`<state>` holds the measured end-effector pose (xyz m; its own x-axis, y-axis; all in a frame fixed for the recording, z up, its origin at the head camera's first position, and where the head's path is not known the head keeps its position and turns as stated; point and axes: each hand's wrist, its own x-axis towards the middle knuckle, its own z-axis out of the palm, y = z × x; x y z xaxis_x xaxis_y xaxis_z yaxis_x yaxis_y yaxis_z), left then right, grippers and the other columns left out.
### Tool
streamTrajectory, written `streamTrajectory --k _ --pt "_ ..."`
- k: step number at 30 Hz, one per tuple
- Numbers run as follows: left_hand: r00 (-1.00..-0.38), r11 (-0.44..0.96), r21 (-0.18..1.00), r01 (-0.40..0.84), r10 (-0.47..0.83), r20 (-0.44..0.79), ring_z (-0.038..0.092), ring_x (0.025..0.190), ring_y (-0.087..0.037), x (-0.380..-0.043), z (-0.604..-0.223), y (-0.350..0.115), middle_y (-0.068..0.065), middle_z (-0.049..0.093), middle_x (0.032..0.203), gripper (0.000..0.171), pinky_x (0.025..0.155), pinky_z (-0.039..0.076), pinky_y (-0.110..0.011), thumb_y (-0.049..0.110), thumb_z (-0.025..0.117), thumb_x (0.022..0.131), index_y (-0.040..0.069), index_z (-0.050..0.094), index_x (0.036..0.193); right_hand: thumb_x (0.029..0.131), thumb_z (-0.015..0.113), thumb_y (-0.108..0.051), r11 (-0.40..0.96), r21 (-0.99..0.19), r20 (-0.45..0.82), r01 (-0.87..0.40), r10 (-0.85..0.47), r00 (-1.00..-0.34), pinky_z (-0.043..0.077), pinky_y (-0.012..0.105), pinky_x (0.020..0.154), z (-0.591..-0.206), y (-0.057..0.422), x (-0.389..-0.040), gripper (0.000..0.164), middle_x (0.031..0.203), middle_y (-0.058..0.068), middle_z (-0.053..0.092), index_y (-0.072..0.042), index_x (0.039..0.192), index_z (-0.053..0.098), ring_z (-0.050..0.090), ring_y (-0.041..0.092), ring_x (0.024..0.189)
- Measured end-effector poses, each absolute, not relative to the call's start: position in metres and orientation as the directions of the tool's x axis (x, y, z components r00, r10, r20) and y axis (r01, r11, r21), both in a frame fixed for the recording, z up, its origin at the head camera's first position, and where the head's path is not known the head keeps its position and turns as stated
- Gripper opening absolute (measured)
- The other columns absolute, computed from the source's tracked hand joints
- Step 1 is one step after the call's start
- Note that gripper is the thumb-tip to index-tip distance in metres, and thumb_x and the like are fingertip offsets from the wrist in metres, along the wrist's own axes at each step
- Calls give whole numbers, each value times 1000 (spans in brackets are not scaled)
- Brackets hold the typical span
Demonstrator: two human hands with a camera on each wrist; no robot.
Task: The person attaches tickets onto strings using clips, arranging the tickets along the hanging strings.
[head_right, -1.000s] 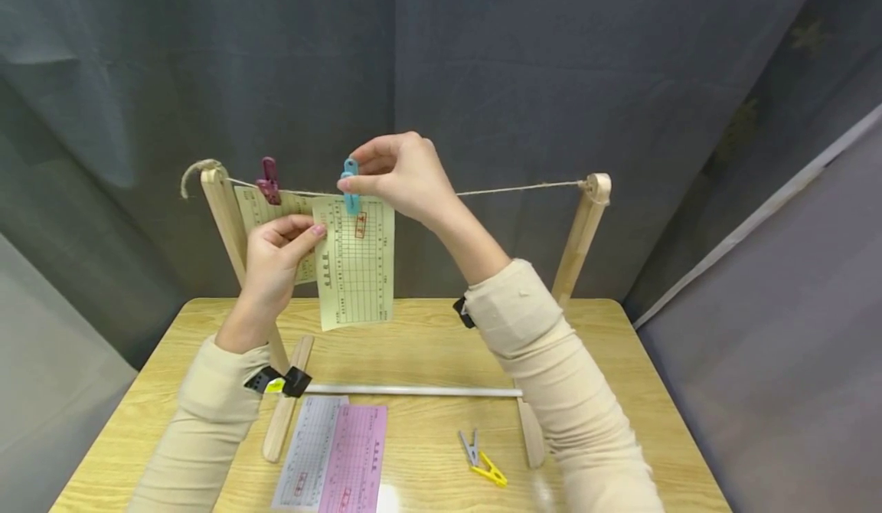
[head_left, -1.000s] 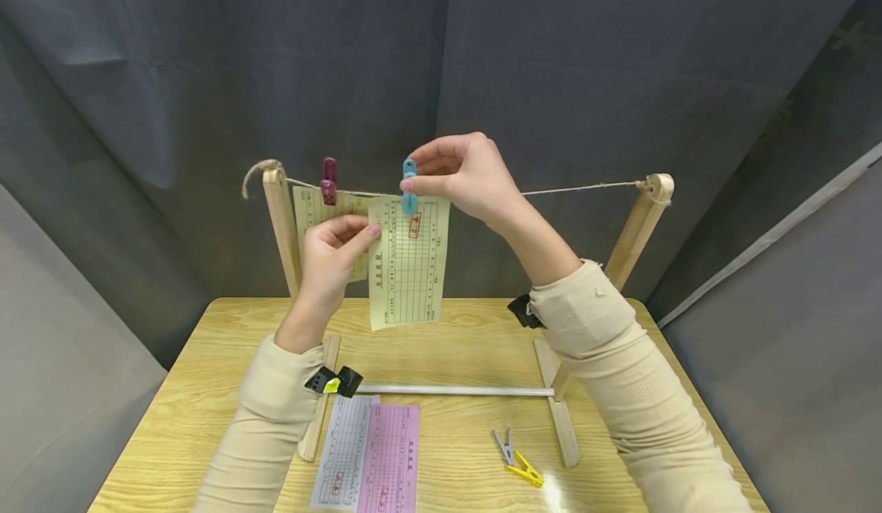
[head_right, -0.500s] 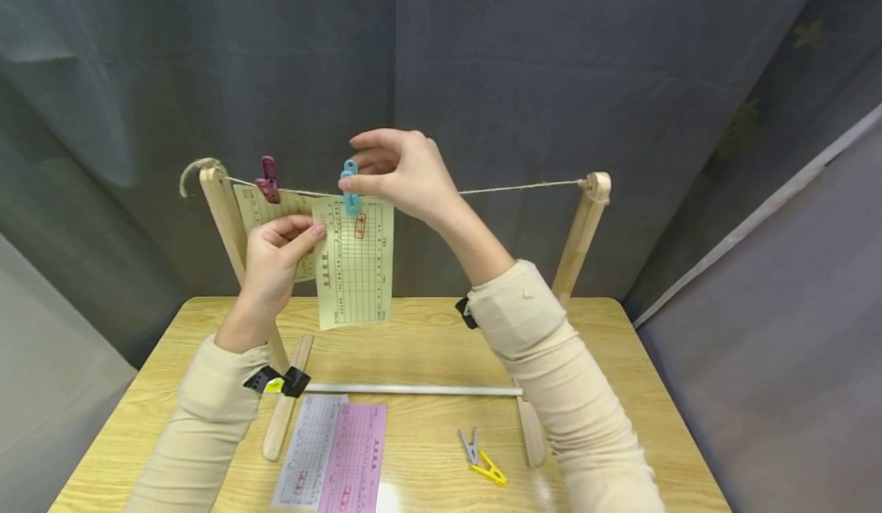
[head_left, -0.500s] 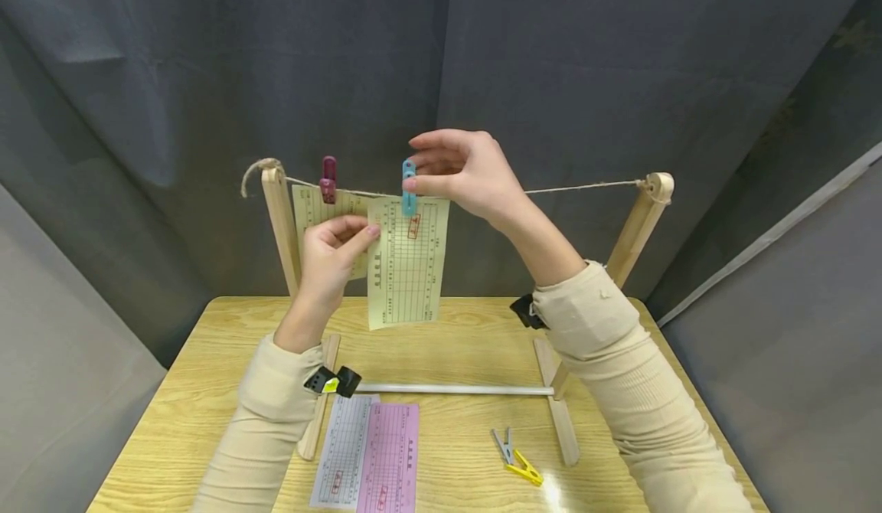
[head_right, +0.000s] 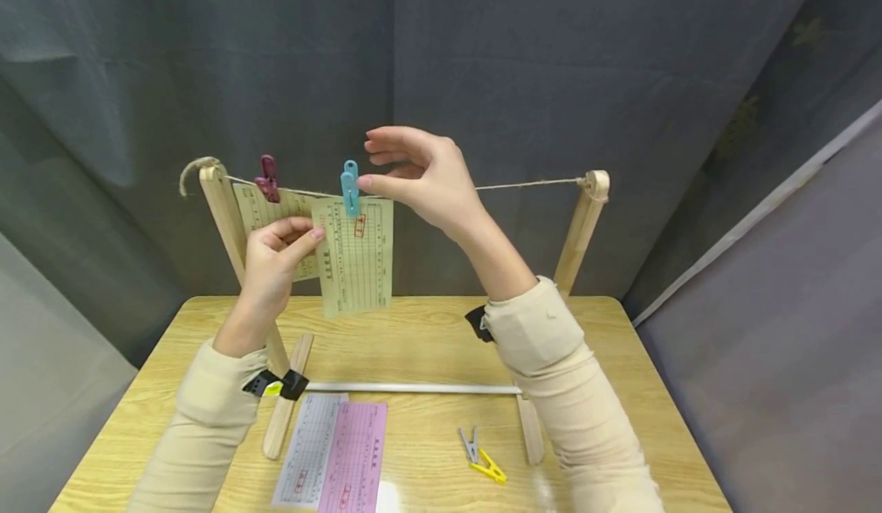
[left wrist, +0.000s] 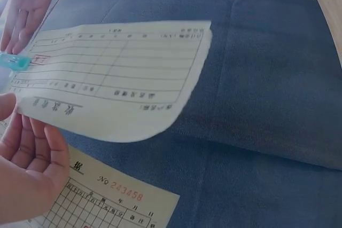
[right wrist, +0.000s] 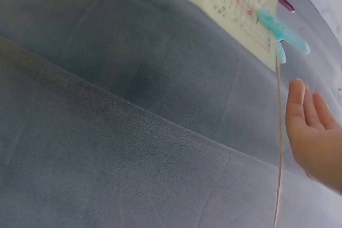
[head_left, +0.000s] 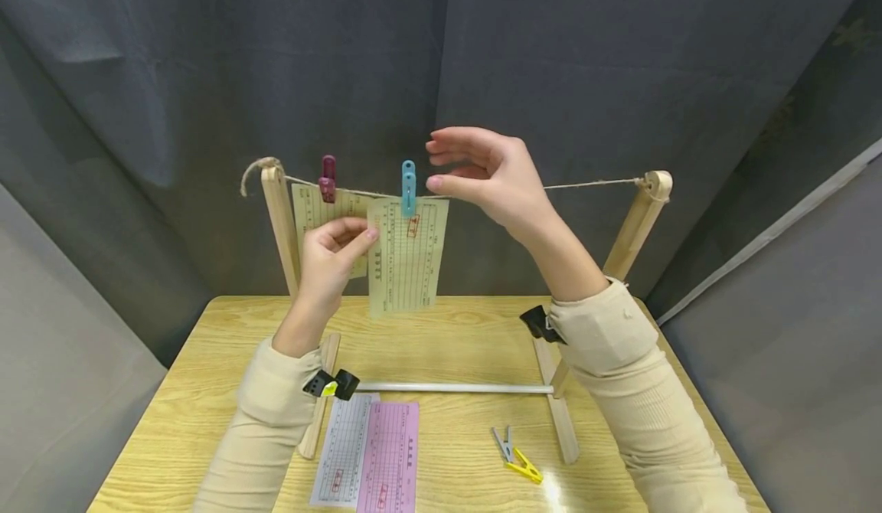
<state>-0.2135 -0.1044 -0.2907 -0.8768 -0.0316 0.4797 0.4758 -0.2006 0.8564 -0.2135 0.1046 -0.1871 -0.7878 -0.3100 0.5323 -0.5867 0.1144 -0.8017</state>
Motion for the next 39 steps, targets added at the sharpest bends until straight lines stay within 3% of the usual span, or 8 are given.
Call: streamTrajectory --k 8,13,21,28,32,35,39 --pt "-870 -172 855 490 -38 491 57 67 -9 -209 -294 -111 3 64 76 17 62 48 -21 -10 59 81 6 64 83 74 68 8 35 -788 577 -615 -306 -757 48 31 80 -200 117 -200 42 106 11 63 9 114 56 59 24 96" --pt "-870 -170 854 491 -45 491 57 68 -9 -202 -297 -116 1 63 78 14 63 49 -21 -11 58 81 1 63 87 73 68 10 23 -795 570 -606 -310 -761 49 31 79 -209 124 -194 43 107 16 62 10 114 55 59 26 97" --pt "-874 -97 869 486 -43 484 59 71 -10 -190 -302 -126 -6 65 82 15 66 49 -21 -10 59 81 -17 57 94 73 67 12 -5 -809 560 -588 -312 -767 50 30 78 -225 136 -186 42 105 13 63 13 112 54 60 23 94" --pt "-857 -107 852 513 -14 515 60 70 -9 -180 -306 -130 -2 65 80 11 65 50 -20 -11 59 80 -9 62 90 72 68 12 -5 -807 559 -590 -326 -762 50 30 78 -239 148 -180 43 105 15 63 14 113 54 61 21 94" --pt "-842 -87 839 537 8 540 60 72 -8 -176 -311 -131 0 65 81 14 66 50 -19 -12 58 80 -19 56 92 73 69 10 -2 -807 556 -591 -340 -758 50 28 77 -249 154 -176 43 105 12 64 14 112 54 61 20 94" --pt "-831 -69 830 553 26 556 60 74 -8 -173 -316 -131 2 65 83 16 67 49 -19 -13 58 80 -21 55 93 73 70 7 12 -808 548 -589 -353 -758 50 27 77 -259 158 -172 43 105 8 64 14 112 53 61 19 94" --pt "-831 -32 832 553 54 554 59 75 -9 -170 -325 -132 3 65 85 15 66 49 -18 -13 59 80 -21 55 92 74 69 8 34 -803 544 -595 -368 -755 50 27 77 -271 162 -168 41 105 12 63 15 111 54 61 18 94"
